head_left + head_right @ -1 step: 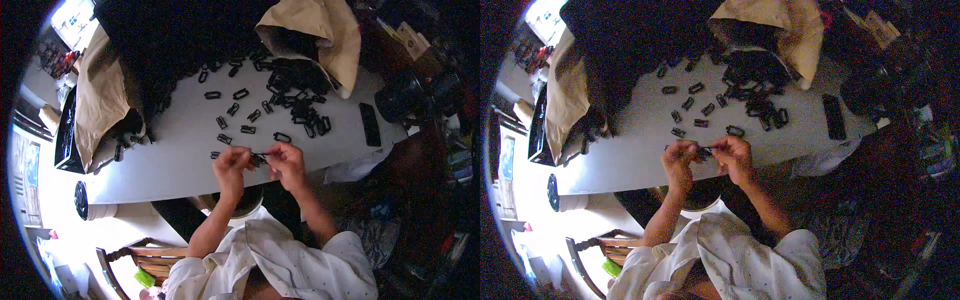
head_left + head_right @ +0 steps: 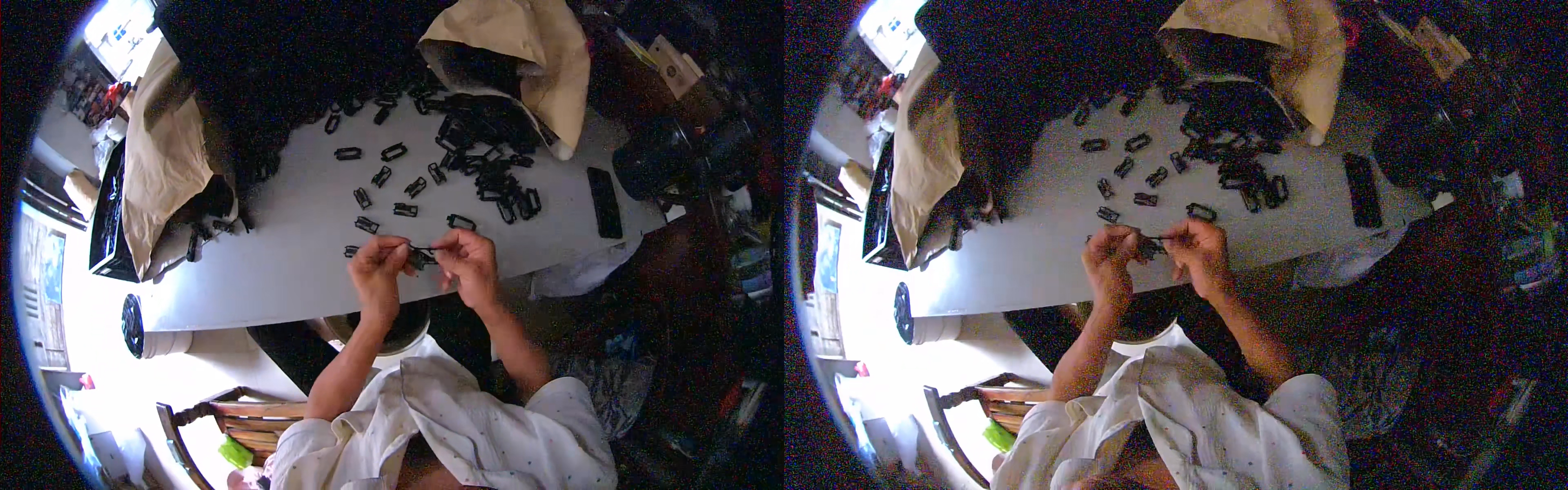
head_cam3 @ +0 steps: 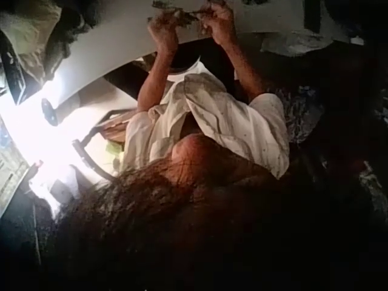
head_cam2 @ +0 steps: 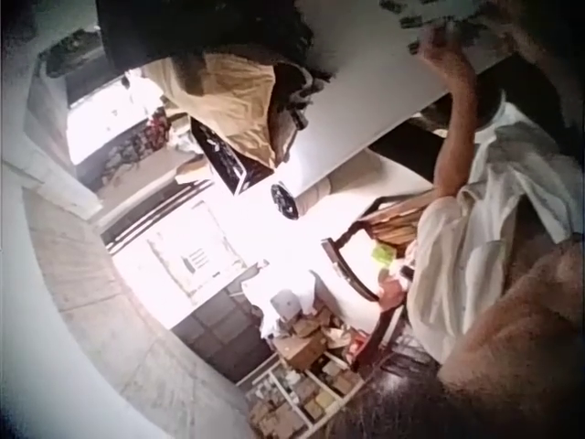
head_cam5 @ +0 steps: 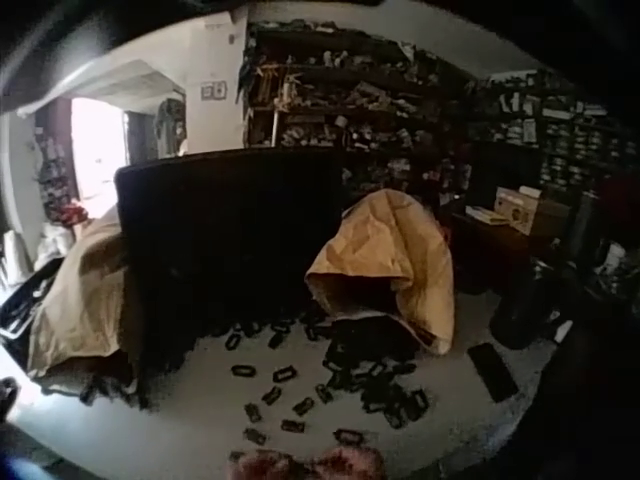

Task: Assembling small black plastic components by hand at a workbench.

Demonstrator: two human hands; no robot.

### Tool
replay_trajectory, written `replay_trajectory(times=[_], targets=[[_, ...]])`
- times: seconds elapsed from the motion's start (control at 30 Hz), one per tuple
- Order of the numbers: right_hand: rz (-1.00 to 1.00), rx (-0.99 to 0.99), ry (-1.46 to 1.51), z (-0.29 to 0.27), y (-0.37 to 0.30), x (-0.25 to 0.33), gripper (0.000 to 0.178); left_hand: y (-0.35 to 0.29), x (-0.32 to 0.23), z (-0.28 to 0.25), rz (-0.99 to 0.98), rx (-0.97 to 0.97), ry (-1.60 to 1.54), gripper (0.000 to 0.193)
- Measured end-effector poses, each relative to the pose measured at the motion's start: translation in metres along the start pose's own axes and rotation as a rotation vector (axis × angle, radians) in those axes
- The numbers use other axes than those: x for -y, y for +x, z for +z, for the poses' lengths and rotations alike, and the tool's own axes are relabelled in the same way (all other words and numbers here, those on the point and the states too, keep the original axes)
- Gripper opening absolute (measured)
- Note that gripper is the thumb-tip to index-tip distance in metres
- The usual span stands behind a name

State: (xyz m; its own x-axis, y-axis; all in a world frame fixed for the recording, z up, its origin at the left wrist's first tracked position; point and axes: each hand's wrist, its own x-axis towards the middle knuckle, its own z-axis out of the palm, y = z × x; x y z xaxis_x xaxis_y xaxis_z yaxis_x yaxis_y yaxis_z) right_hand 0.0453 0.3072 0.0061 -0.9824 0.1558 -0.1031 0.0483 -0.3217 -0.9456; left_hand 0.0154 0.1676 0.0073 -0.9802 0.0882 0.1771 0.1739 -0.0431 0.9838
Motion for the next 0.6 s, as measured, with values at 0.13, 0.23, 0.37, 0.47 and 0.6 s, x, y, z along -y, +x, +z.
replay_trajectory(times=[0.13,0.23,0.37,0.47,0.6], targets=[[0.101,0.044,-0.231,-0.016,0.014,0.014,0.006,0.012,0.004,-0.018,-0.208,0.124,-0.018,0.005],[0.129,0.208,-0.424,-0.035,0.032,0.033,0.004,0.026,0.011,-0.036,-0.355,0.287,-0.182,0.005],[-0.171,0.505,-0.966,-0.03,0.057,0.03,0.01,0.028,0.035,-0.039,-0.2,0.365,0.152,0.008],[-0.401,0.616,-1.222,-0.025,0.065,0.017,0.012,0.027,0.023,-0.023,0.035,0.429,0.534,0.013],[-0.476,0.564,-1.194,-0.022,0.064,0.039,0.017,0.033,0.018,-0.015,0.121,0.491,0.692,0.018]])
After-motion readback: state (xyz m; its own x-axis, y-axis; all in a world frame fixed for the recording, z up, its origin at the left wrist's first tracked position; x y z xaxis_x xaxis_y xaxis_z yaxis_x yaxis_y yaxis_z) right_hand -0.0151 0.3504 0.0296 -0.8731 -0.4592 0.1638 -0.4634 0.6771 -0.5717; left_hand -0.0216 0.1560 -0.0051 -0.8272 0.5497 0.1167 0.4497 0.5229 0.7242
